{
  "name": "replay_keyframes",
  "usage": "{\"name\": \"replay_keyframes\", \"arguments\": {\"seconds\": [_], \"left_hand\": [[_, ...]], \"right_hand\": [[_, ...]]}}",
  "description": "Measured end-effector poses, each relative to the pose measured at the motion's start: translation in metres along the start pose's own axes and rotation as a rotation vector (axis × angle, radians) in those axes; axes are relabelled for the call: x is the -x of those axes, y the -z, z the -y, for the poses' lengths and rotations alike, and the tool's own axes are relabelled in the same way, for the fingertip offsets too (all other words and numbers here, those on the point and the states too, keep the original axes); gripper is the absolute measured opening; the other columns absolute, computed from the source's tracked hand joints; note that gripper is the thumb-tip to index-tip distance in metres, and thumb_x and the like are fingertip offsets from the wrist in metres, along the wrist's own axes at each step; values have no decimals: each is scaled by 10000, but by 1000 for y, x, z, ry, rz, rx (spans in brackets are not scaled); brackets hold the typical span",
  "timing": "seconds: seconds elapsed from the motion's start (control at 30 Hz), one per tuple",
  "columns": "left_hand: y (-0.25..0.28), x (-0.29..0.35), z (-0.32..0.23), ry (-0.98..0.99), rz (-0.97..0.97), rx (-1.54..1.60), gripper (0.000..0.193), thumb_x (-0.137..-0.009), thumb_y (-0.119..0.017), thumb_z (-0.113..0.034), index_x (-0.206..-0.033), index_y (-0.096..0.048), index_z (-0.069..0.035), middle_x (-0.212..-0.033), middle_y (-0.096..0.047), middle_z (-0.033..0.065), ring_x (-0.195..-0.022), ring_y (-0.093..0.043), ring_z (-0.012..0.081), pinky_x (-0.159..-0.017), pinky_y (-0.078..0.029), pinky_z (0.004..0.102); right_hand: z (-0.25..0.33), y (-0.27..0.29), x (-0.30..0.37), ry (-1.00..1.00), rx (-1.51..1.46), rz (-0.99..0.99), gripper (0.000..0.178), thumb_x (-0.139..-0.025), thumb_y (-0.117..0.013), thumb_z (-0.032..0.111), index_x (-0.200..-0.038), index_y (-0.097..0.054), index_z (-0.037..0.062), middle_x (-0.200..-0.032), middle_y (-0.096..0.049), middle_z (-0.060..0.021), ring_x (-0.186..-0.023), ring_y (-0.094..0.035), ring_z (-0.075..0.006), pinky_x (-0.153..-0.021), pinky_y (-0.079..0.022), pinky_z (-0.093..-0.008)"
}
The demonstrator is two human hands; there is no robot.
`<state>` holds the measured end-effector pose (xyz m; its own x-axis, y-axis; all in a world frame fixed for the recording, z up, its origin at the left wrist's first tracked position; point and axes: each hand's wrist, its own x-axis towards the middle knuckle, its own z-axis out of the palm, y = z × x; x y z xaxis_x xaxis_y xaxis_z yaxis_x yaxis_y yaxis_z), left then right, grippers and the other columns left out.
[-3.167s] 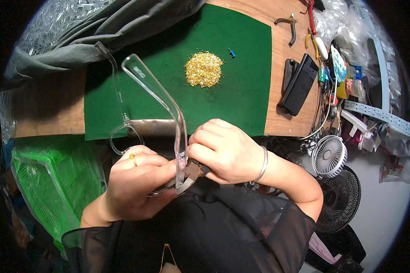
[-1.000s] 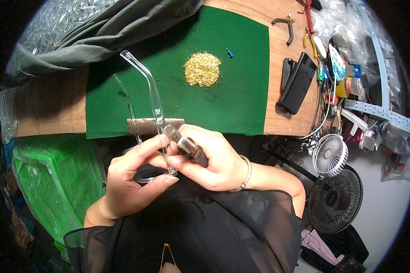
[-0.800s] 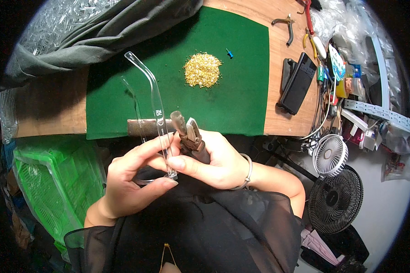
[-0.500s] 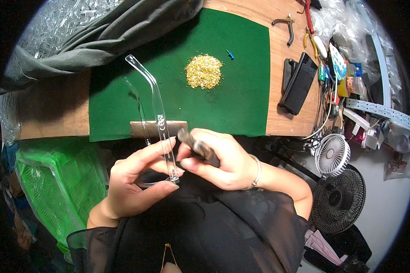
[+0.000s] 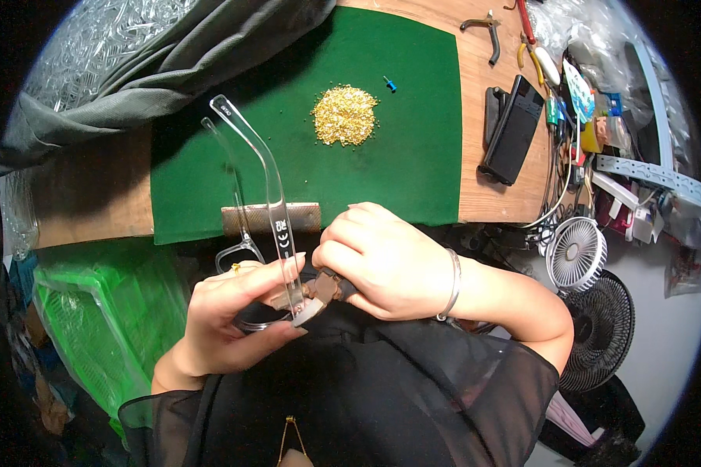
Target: The person assembles a pair of clear plastic glasses by inserting small gold-colored components into the frame using pliers. The person repeatedly adjusts the frame and components, then places the glasses on the table.
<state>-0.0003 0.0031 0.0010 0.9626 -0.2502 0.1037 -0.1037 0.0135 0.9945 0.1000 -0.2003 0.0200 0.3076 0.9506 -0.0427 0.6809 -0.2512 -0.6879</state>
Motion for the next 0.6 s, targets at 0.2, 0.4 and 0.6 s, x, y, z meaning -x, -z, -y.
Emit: {"name": "replay_keyframes", "arguments": {"seconds": [0.2, 0.4, 0.6], "left_hand": [[1, -2, 2, -117, -12, -117, 517, -644, -741, -46, -1138, -598, -4, -818, -653, 67, -715, -622, 202, -635, -435, 288], [0, -3, 1, -144, -23, -225, 543, -583, -734, -42, -1113, -623, -67, -726, -603, 15, -668, -589, 175, -631, -406, 288], [0, -1, -2, -101, 31, -321, 524, -607, -713, -61, -1121, -620, -101, -683, -553, -22, -633, -549, 137, -581, -334, 276]], "right_hand": [[-2, -3, 0, 38, 43, -26, 354, -548, -686, 107, -848, -506, 55, -810, -478, -94, -790, -501, -282, -735, -421, -374], [-4, -4, 1, 59, 114, -27, 341, -538, -698, 153, -802, -500, 62, -771, -470, -79, -744, -498, -252, -671, -404, -351], [-4, -9, 2, 43, 127, -50, 303, -527, -684, 150, -746, -492, 65, -703, -455, -59, -664, -484, -230, -608, -380, -337]]}}
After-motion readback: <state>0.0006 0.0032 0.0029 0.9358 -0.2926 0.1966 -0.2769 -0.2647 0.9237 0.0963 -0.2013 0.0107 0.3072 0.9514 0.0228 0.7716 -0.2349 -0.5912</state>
